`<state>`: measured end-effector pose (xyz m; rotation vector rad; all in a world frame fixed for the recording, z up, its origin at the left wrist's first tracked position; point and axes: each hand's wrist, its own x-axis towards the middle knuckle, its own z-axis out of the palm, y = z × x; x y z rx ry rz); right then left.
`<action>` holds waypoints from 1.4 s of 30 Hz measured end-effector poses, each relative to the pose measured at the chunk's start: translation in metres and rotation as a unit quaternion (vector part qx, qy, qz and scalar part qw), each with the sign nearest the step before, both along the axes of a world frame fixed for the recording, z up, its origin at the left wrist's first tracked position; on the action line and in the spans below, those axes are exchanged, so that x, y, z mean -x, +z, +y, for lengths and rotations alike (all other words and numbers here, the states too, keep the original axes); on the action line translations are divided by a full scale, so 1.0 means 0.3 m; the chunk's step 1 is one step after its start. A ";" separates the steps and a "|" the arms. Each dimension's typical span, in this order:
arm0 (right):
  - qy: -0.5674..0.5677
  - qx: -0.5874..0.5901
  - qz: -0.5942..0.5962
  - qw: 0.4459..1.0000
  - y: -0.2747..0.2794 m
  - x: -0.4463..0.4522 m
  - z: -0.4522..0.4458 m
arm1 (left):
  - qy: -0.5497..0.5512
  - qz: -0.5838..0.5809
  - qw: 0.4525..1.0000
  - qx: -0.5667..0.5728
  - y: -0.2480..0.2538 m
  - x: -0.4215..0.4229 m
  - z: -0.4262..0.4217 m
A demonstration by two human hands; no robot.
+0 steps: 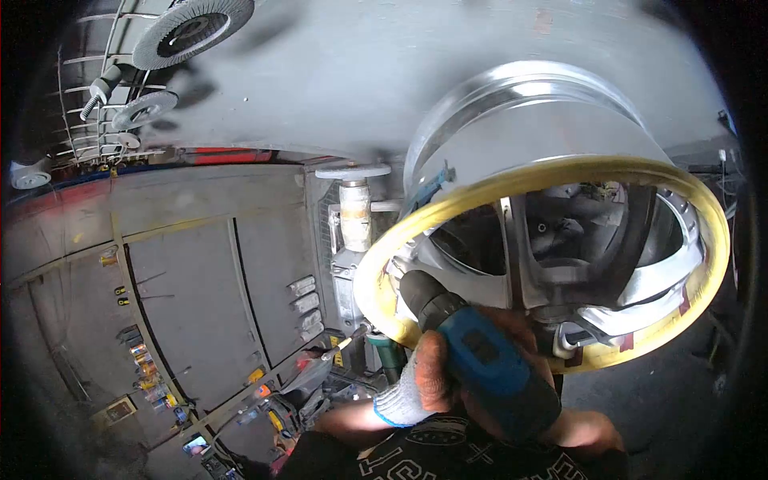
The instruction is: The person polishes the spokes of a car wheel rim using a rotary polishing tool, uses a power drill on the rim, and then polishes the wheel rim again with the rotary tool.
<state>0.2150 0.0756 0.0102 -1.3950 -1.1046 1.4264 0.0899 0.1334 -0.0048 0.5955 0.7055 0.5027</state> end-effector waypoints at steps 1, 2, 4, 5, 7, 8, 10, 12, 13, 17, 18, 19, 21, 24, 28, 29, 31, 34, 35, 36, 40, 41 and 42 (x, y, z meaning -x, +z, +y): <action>0.000 0.009 -0.004 1.000 -0.003 0.003 0.006 | 0.018 -0.074 0.997 0.030 -0.020 0.010 -0.006; -0.001 0.018 -0.007 1.000 -0.006 0.007 0.011 | 0.028 -0.110 0.993 0.045 -0.026 0.016 -0.008; -0.004 0.006 -0.009 1.000 -0.007 0.005 0.019 | 0.045 -0.125 0.989 0.061 -0.013 0.015 -0.002; -0.007 0.001 -0.010 1.000 -0.007 0.003 0.021 | 0.053 -0.105 0.991 0.064 0.002 0.009 0.001; -0.010 -0.006 -0.011 1.000 -0.022 0.002 0.006 | 0.096 -0.030 0.991 0.092 0.025 -0.016 -0.018; -0.011 -0.008 -0.011 1.000 -0.037 0.003 -0.009 | 0.118 0.007 0.987 0.106 0.028 -0.022 -0.022; 0.058 0.035 0.050 0.996 -0.062 -0.001 -0.037 | 0.139 0.035 0.982 0.119 0.029 -0.028 -0.024; 0.186 -0.035 -0.149 0.971 0.034 -0.055 0.059 | 0.139 0.018 0.983 0.118 0.027 -0.031 -0.023; 0.237 -0.073 -0.255 0.935 0.033 -0.053 0.060 | 0.140 0.010 0.983 0.117 0.027 -0.032 -0.024; -0.004 0.058 0.194 0.979 -0.105 0.018 -0.080 | 0.324 -0.098 0.912 0.230 0.074 -0.135 -0.065; 0.008 0.073 0.188 0.979 -0.087 0.002 -0.068 | 0.382 -0.131 0.876 0.262 0.096 -0.164 -0.067; 0.019 0.088 0.183 0.979 -0.063 -0.019 -0.052 | 0.382 0.042 0.894 0.230 0.116 -0.190 -0.047; 0.042 0.119 0.172 0.977 -0.020 -0.056 -0.024 | 0.369 0.215 0.884 0.191 0.095 -0.189 -0.058; 0.038 0.085 0.118 0.989 -0.033 -0.028 -0.033 | 0.372 0.007 0.916 0.153 0.035 -0.143 -0.107; 0.033 0.037 0.098 0.994 -0.031 -0.032 -0.032 | 0.271 0.014 0.941 0.204 0.121 -0.112 -0.039; 0.038 0.038 0.113 0.992 -0.025 -0.040 -0.027 | 0.207 0.081 0.960 0.167 0.127 -0.093 -0.024; 0.047 0.039 0.143 0.988 -0.014 -0.055 -0.016 | 0.105 0.121 0.981 0.111 0.125 -0.057 -0.002; 0.046 0.053 0.140 0.988 0.009 -0.062 0.006 | 0.073 0.029 0.992 0.096 0.068 -0.038 -0.003; 0.046 0.058 0.139 0.987 0.018 -0.067 0.013 | 0.068 0.017 0.993 0.095 0.062 -0.035 -0.006; 0.077 0.040 0.073 0.993 0.030 -0.076 0.020 | 0.064 0.008 0.993 0.096 0.057 -0.033 -0.005; 0.095 0.047 0.022 0.994 0.004 -0.052 0.001 | 0.055 -0.009 0.994 0.091 0.050 -0.025 -0.004; 0.090 0.056 0.027 0.994 0.003 -0.050 0.002 | 0.053 -0.011 0.994 0.093 0.049 -0.027 -0.002; 0.080 0.046 0.022 0.995 0.020 -0.061 0.019 | 0.050 -0.015 0.994 0.092 0.047 -0.023 0.001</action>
